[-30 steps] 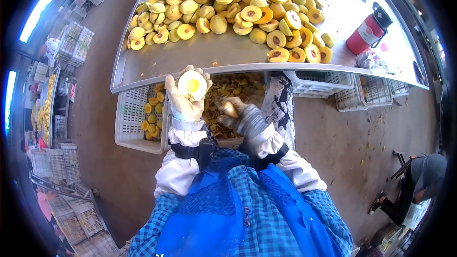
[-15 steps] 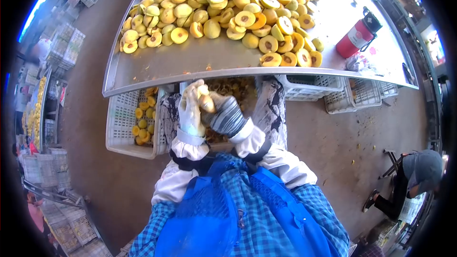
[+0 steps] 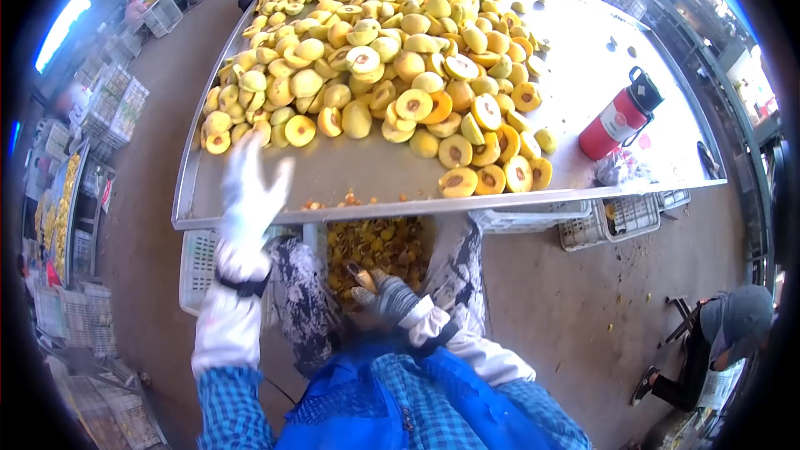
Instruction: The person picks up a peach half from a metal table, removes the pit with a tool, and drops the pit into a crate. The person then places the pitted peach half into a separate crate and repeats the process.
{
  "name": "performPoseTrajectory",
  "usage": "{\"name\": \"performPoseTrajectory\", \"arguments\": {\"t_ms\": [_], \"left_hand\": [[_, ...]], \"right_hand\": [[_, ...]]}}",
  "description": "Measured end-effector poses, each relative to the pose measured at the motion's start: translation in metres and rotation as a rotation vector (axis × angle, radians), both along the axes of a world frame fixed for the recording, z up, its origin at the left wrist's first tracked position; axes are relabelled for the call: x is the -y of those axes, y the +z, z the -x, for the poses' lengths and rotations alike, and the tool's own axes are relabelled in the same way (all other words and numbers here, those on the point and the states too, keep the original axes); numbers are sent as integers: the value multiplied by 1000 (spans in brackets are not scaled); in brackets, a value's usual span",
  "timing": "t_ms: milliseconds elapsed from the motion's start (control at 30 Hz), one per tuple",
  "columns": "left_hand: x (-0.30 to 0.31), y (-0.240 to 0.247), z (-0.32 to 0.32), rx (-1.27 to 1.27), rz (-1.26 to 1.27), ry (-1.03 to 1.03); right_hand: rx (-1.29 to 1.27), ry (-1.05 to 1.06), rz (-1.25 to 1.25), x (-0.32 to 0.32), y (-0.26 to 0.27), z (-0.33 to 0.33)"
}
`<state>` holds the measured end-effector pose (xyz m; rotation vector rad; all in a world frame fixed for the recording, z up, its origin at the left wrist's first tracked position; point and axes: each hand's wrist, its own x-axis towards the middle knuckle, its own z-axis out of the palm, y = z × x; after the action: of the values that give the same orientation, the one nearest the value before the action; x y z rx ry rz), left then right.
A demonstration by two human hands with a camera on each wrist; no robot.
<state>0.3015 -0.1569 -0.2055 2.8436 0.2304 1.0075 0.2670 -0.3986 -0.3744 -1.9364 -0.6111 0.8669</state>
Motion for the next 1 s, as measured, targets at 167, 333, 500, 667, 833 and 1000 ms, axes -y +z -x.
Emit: {"name": "performPoseTrajectory", "arguments": {"t_ms": [167, 333, 500, 667, 833, 1000], "left_hand": [[72, -22, -176, -283, -121, -161], [118, -69, -200, -265, -113, -126], [112, -55, -159, -56, 534, -366], [79, -58, -57, -33, 2163, -467], [86, -77, 12, 113, 2322, -408], [98, -85, 40, 245, 2306, -345]], "right_hand": [[-28, -193, -357, 24, 27, -18], [881, 7, -118, 60, 19, -33], [790, -228, -183, 71, 83, -47], [584, -333, -232, 59, 116, -36], [671, -254, -168, 22, 108, -17], [753, -33, -34, 0, 86, -9]]}}
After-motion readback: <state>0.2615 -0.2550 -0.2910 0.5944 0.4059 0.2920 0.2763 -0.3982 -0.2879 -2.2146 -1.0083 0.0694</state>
